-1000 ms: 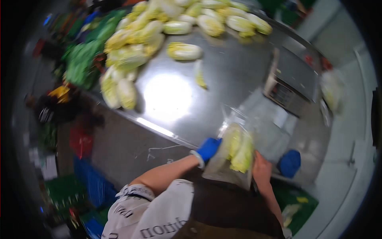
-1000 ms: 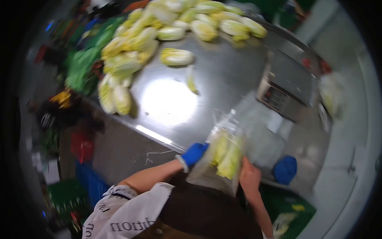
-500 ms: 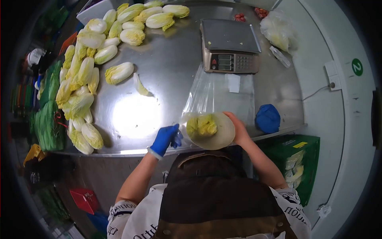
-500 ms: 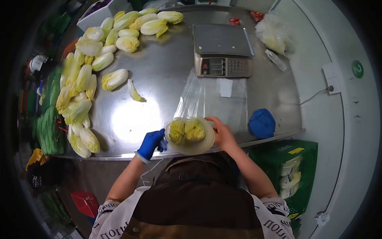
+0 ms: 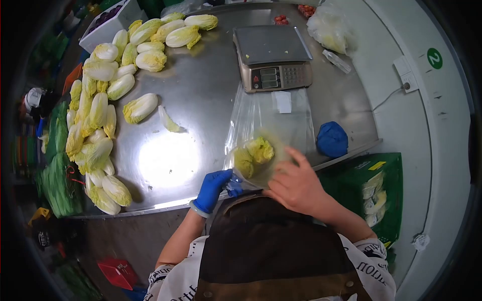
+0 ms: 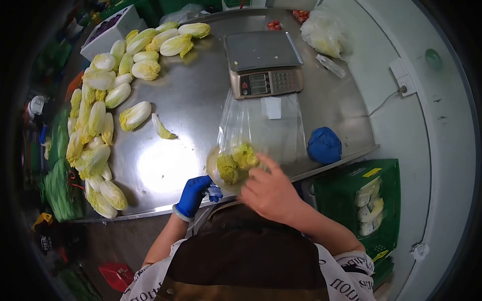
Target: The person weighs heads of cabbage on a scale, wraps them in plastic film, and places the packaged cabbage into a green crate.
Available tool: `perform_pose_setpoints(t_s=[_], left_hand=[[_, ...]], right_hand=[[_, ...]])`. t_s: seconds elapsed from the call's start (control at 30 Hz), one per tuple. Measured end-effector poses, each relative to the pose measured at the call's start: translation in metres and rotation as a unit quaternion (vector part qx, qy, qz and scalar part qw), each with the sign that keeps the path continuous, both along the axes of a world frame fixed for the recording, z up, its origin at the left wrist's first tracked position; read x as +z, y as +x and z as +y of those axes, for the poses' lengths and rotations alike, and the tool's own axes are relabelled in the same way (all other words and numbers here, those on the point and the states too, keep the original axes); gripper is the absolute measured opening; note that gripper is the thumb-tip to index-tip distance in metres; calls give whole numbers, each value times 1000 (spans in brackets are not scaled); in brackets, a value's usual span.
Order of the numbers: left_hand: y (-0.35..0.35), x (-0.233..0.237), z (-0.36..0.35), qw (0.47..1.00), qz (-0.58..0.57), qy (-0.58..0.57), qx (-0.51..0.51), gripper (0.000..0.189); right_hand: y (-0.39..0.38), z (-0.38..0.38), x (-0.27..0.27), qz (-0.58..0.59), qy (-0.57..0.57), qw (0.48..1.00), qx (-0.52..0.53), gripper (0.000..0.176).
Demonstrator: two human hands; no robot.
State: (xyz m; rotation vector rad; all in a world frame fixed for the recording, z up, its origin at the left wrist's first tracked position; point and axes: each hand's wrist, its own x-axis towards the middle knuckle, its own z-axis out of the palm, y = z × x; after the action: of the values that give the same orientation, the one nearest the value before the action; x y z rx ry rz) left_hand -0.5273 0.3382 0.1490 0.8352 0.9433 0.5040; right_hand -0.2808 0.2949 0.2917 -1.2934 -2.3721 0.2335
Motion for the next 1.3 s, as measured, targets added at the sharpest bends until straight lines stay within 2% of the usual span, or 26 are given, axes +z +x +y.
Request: perform_pose_setpoints(t_s=[0.07, 0.1, 0.13, 0.17, 0.2, 0.23, 0.27, 0.33, 0.37, 0.43, 0.5, 0.53, 0.57, 0.63, 0.7, 0.8, 0.83, 0.93, 0.97, 1.0, 1.03, 1.1, 1.13, 1.17, 1.23, 1.3], left_hand=[[-3, 6, 1, 1000, -14, -6, -25, 38], [-4, 14, 1, 999, -21, -13, -35, 39], [-6, 19, 1, 999, -24, -26, -32, 39], [-7, 23, 2, 999, -10, -27, -37, 39], [-10, 19, 0, 999, -18, -35, -35, 39], [-12, 16, 0, 998, -26, -40, -33, 39], [-13, 15, 0, 998, -29, -40, -40, 39], [-13, 14, -2, 997, -36, -41, -46, 40], [-13, 12, -5, 998, -31, -38, -43, 40], [-11, 7, -8, 999, -20, -29, -32, 40], [-6, 9, -5, 998, -37, 12, -48, 38], [-3, 6, 0, 998, -36, 36, -45, 38], [-1, 4, 4, 997, -33, 59, -43, 37], [1, 25, 5, 996, 22, 81, 28, 35], [3, 30, -23, 990, -3, 102, 96, 34], [1, 18, -87, 986, 14, 75, 149, 32], [0, -2, -112, 986, 26, 55, 157, 30], [-21, -101, -187, 957, 260, 131, 10, 31], [-21, -108, -203, 957, 273, 100, 4, 31], [-20, -111, -216, 956, 287, 68, -3, 31], [-19, -115, -225, 953, 300, 39, -7, 32], [-13, -88, -223, 980, 185, -17, 64, 32], [-8, -71, -214, 986, 125, -41, 101, 32], [-2, -53, -205, 979, 62, -132, 142, 29], [5, -28, -194, 924, -62, -312, 214, 25], [1, -63, -196, 944, -50, -268, 188, 26]], right_hand=[[10, -5, 2, -72, -19, 997, 33, 25], [23, -10, 31, -25, 60, 996, -55, 19], [35, -23, 45, 109, 80, 975, -177, 19], [47, -36, 59, 304, 118, 904, -276, 24], [58, -47, 74, 471, 183, 800, -323, 31], [64, -40, 75, 313, 211, 873, -309, 32], [69, -32, 77, 158, 260, 910, -282, 34], [71, 8, 32, 27, 227, 959, -166, 28], [56, 21, 20, -163, 169, 955, -180, 31], [26, 34, -19, -34, 91, 979, -177, 33], [9, 42, -55, 51, -16, 969, -243, 34], [15, 55, -70, -110, -131, 957, -232, 33], [21, 65, -79, -267, -240, 908, -213, 33], [33, 53, -83, -135, -205, 948, -201, 31], [43, 33, -74, 3, -201, 961, -189, 27], [44, -34, -68, 177, -311, 898, -255, 17], [46, -59, -87, 171, -304, 904, -247, 20], [57, -132, -171, 125, -289, 921, -230, 32], [60, -153, -188, 95, -290, 926, -221, 37], [56, -169, -194, 86, -372, 892, -241, 42], [59, -179, -199, 92, -346, 898, -255, 43], [51, -183, -173, 103, -297, 908, -278, 45], [44, -177, -155, 84, -194, 952, -223, 48], [33, -170, -143, 85, -114, 977, -157, 47], [6, -167, -140, 110, -83, 989, -46, 31], [-29, -160, -150, 115, -91, 989, 29, 23]])
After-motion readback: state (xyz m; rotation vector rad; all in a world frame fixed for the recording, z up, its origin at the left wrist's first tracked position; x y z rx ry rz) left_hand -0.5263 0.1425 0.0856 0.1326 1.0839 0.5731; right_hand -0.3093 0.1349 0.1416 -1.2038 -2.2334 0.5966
